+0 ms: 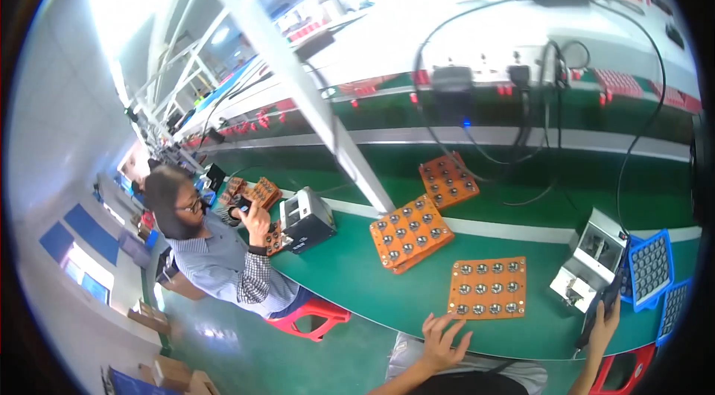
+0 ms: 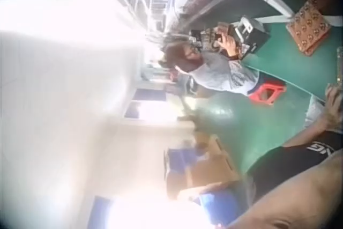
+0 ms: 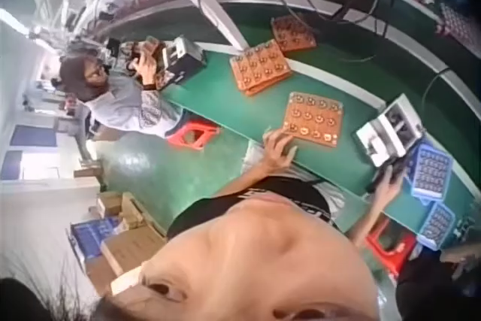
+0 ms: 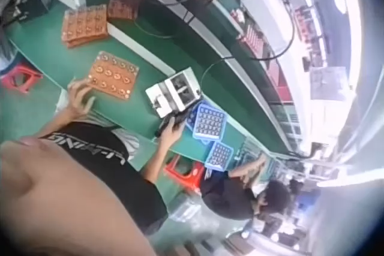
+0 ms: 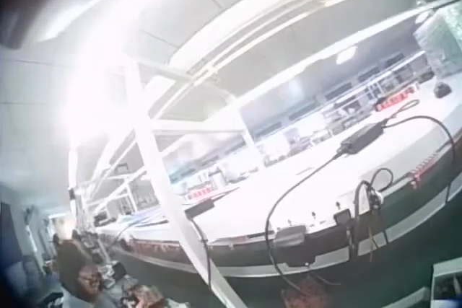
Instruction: The person assembles electronic components onto circuit boards using an electric screwdriver, securing them with screws from a screw feeder.
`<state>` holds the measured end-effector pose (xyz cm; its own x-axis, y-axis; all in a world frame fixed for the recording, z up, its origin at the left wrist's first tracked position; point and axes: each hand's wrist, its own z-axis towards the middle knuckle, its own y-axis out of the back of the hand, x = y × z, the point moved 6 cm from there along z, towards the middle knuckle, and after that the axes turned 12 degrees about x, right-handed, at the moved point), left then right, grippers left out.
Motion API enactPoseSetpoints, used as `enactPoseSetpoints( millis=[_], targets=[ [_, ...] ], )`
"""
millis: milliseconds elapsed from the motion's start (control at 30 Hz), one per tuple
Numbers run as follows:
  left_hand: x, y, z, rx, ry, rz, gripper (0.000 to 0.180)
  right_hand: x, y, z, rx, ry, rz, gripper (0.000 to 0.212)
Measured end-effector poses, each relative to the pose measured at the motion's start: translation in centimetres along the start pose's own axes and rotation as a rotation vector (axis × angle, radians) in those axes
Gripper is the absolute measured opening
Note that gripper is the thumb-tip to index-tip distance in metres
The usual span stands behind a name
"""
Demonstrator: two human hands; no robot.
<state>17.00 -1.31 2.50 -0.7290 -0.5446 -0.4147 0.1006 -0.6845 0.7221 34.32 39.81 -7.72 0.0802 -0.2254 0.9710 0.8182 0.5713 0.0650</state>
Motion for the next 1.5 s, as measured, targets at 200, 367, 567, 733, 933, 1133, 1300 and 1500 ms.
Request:
enactPoseSetpoints(
  millis=[200, 367, 567, 733, 933, 1133, 1300, 1500],
  targets=[
    [4.3, 3.3, 0.6, -0.101, 0.045, -0.034, 0.039, 1.0, -0.2, 1.4, 0.080, 0.003, -0.365, 0.058],
    [8.0, 6.2, 0.6, -0.203, 0.088, -0.011, 0.036, 7.1, -0.3, 1.9, 0.045, 0.054, -0.787, 0.054],
    [12.7, 5.9, 1.7, -0.247, 0.187, -0.172, 0.031, 9.0, 1.2, 2.0, -0.132, 0.200, -0.842, 0.056],
    [16.5, 3.5, 0.6, -0.161, 0.510, -0.509, 0.025, 12.7, 0.3, 0.3, -0.454, 0.425, -0.986, 0.059],
    [16.5, 4.7, 0.6, -0.153, 0.481, -0.487, 0.051, 17.2, -3.8, -1.7, -0.511, 0.546, -0.960, 0.062],
    [15.9, 5.1, 0.8, -0.103, 0.483, -0.474, 0.049, 20.3, -6.9, -1.9, -0.474, 0.595, -1.003, 0.063],
    [16.5, 4.5, 0.8, -0.083, 0.488, -0.490, 0.050, 24.5, -12.4, -1.9, -0.372, 0.680, -0.951, 0.062],
    [16.1, 6.1, 1.5, -0.211, 0.464, -0.509, 0.048, 25.8, -15.3, -1.2, -0.307, 0.829, -0.995, 0.061]
  ],
)
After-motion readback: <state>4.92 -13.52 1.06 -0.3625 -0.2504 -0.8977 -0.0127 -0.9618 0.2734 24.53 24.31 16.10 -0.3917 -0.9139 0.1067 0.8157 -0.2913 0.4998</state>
